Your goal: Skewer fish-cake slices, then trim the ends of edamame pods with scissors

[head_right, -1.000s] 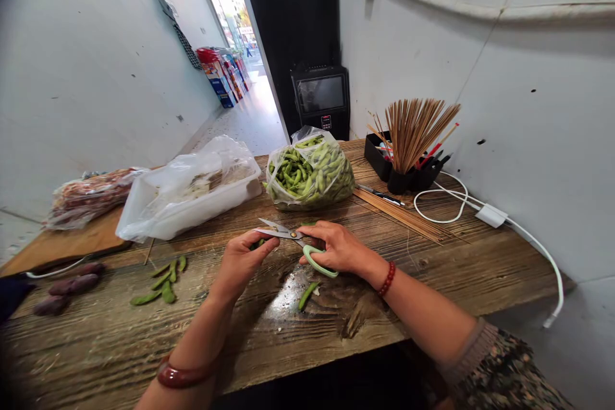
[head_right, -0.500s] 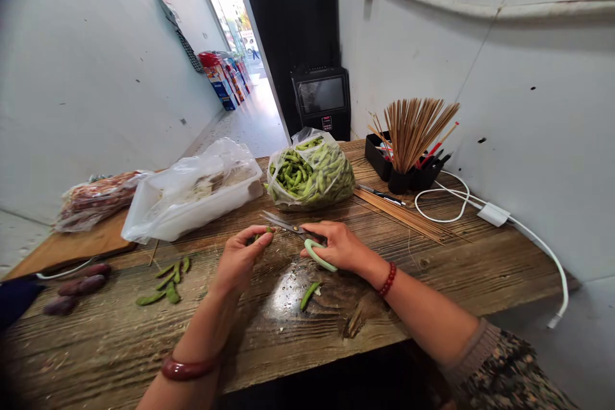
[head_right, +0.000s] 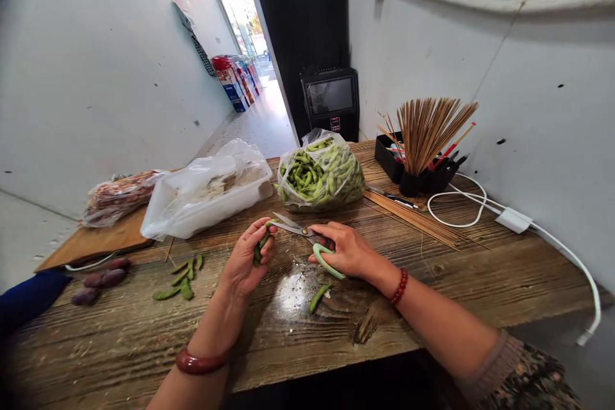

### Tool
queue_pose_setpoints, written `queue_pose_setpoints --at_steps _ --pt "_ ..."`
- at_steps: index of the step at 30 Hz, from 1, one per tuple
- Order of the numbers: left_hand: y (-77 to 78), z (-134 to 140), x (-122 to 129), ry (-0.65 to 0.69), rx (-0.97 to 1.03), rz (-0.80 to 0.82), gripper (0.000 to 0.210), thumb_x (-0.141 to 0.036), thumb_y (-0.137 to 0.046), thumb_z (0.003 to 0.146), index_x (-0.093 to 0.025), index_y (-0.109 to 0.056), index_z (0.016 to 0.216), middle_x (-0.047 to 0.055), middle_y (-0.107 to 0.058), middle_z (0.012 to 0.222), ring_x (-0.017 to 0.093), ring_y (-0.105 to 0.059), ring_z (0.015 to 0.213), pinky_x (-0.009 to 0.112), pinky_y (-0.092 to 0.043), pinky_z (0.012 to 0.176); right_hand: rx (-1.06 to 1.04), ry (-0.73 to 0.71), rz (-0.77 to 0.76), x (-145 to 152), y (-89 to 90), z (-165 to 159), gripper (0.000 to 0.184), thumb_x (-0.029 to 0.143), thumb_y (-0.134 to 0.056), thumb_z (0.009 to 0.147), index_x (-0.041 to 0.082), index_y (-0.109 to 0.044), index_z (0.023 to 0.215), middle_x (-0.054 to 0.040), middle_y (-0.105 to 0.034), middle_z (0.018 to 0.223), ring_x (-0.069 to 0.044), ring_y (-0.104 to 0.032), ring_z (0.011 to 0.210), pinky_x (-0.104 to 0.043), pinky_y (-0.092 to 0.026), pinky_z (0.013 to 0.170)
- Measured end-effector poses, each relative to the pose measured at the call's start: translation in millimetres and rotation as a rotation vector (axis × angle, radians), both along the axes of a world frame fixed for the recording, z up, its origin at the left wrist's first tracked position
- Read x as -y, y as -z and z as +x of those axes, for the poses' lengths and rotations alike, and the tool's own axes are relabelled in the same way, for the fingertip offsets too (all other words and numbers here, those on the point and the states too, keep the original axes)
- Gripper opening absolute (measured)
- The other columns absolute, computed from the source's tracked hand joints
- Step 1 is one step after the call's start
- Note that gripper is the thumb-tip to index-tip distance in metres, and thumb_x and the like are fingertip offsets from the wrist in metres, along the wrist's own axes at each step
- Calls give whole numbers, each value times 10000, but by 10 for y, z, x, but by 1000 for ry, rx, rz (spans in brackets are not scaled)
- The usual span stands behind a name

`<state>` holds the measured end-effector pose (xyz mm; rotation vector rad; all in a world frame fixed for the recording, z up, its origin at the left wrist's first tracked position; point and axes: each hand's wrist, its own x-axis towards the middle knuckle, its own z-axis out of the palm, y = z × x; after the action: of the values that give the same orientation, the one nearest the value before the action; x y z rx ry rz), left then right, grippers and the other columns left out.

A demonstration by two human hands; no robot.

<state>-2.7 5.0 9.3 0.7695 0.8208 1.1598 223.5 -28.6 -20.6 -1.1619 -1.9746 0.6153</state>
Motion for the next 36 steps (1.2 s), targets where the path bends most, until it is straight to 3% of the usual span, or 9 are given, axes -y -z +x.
queue_pose_setpoints --at_steps 12,19,25,36 --pt "22 104 77 78 -85 70 299 -313 -736 746 -183 -539 930 -25 -631 730 22 -412 408 144 -256 375 -8 -12 39 -4 16 11 528 370 -746 771 179 -619 1247 -36 -630 839 -154 -565 726 -272 -473 682" --pt "16 186 163 271 -257 145 242 -409 -583 875 -190 -547 970 -30 -571 669 28 -357 414 150 -252 399 -7 -6 50 6 -16 21 521 352 -745 780 174 -613 1252 -51 -642 879 -163 -575 748 -284 -479 709" --pt "68 210 150 180 -348 214 324 -497 -592 848 -175 -572 881 -36 -536 643 33 -355 420 163 -269 400 24 -22 79 21 -24 25 542 359 -747 779 184 -597 1270 -48 -640 888 -159 -567 744 -281 -472 711" --pt "93 207 144 155 -379 263 315 -494 -575 863 -180 -573 890 -49 -513 620 38 -342 417 163 -256 382 63 -10 106 48 -52 34 546 353 -743 786 197 -582 1284 -34 -611 871 -150 -548 731 -265 -453 692"
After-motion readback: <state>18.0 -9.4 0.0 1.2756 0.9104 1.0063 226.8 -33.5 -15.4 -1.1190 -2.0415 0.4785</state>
